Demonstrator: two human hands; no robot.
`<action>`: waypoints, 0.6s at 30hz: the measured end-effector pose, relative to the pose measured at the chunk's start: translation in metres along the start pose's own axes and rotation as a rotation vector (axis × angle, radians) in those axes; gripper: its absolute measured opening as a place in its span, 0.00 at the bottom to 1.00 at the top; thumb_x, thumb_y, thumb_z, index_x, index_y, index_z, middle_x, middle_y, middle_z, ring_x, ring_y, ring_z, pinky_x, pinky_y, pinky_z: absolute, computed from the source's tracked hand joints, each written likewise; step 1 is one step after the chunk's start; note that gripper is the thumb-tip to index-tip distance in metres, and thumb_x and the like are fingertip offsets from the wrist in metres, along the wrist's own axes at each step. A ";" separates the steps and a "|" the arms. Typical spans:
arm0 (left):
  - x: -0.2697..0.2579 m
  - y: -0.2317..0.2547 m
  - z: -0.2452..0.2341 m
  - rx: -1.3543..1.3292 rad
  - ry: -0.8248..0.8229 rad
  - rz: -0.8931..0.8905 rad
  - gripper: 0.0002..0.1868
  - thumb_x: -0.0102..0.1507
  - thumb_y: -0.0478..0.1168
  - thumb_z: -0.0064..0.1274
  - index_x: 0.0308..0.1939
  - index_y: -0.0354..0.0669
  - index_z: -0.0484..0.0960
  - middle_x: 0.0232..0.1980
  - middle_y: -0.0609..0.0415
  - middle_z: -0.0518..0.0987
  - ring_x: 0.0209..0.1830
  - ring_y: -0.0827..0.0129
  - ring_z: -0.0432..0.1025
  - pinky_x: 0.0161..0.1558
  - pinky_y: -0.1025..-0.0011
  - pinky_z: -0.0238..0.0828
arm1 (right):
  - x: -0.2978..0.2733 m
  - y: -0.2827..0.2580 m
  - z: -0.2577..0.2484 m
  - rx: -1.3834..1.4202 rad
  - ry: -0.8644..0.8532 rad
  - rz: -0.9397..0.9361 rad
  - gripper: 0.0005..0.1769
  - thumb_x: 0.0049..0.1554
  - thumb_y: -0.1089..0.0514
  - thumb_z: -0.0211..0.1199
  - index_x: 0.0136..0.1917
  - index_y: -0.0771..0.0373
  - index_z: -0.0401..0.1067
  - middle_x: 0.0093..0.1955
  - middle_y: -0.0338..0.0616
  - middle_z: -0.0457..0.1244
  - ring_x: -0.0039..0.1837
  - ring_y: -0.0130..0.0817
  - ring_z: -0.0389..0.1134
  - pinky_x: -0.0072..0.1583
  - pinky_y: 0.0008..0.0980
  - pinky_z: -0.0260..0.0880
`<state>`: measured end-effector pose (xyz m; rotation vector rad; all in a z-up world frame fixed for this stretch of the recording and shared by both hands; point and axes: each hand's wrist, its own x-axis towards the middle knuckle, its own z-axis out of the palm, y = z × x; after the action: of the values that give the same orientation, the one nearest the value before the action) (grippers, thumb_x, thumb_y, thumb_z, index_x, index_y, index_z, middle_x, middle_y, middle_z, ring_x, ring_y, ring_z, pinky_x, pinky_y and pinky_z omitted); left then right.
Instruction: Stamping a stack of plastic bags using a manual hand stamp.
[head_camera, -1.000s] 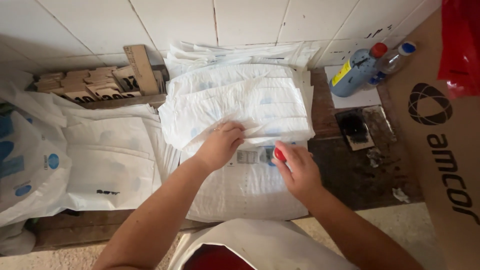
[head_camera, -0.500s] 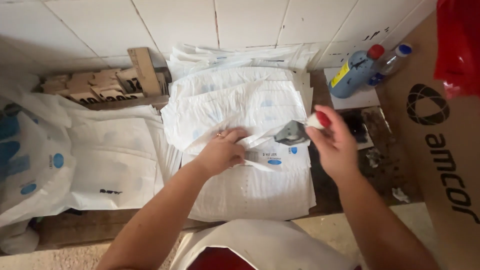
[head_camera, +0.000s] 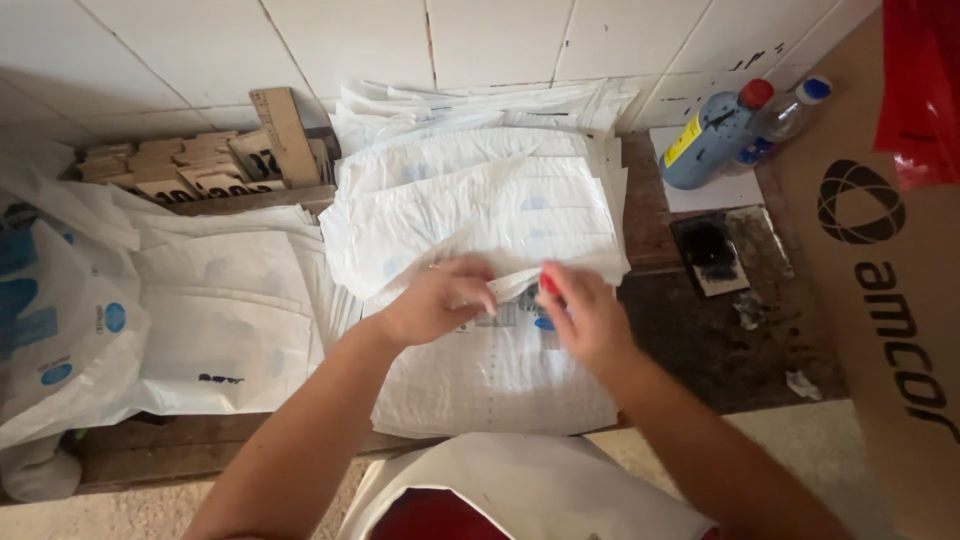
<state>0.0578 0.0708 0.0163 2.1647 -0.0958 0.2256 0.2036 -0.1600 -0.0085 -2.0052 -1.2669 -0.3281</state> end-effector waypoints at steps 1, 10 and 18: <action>-0.002 0.006 -0.003 0.005 -0.004 0.008 0.08 0.60 0.37 0.64 0.39 0.59 0.87 0.59 0.54 0.79 0.62 0.47 0.74 0.62 0.49 0.69 | 0.010 0.004 -0.003 -0.003 0.009 0.001 0.23 0.58 0.46 0.68 0.66 0.46 0.75 0.51 0.36 0.67 0.48 0.31 0.74 0.47 0.30 0.77; -0.001 -0.045 0.025 0.570 -0.073 -0.022 0.10 0.54 0.56 0.67 0.35 0.69 0.85 0.65 0.66 0.71 0.69 0.60 0.63 0.64 0.53 0.63 | 0.055 -0.029 -0.104 0.586 0.070 0.507 0.29 0.59 0.67 0.68 0.72 0.61 0.68 0.61 0.50 0.67 0.61 0.31 0.67 0.62 0.36 0.73; 0.008 -0.055 0.027 0.555 0.150 -0.080 0.06 0.66 0.53 0.55 0.40 0.61 0.81 0.51 0.66 0.77 0.55 0.62 0.74 0.51 0.57 0.75 | 0.005 -0.020 -0.053 0.065 0.014 0.000 0.24 0.54 0.49 0.73 0.64 0.53 0.78 0.49 0.36 0.69 0.50 0.32 0.72 0.54 0.29 0.76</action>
<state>0.0774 0.0798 -0.0411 2.6850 0.1578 0.4046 0.1968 -0.1889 0.0407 -1.9453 -1.2533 -0.2969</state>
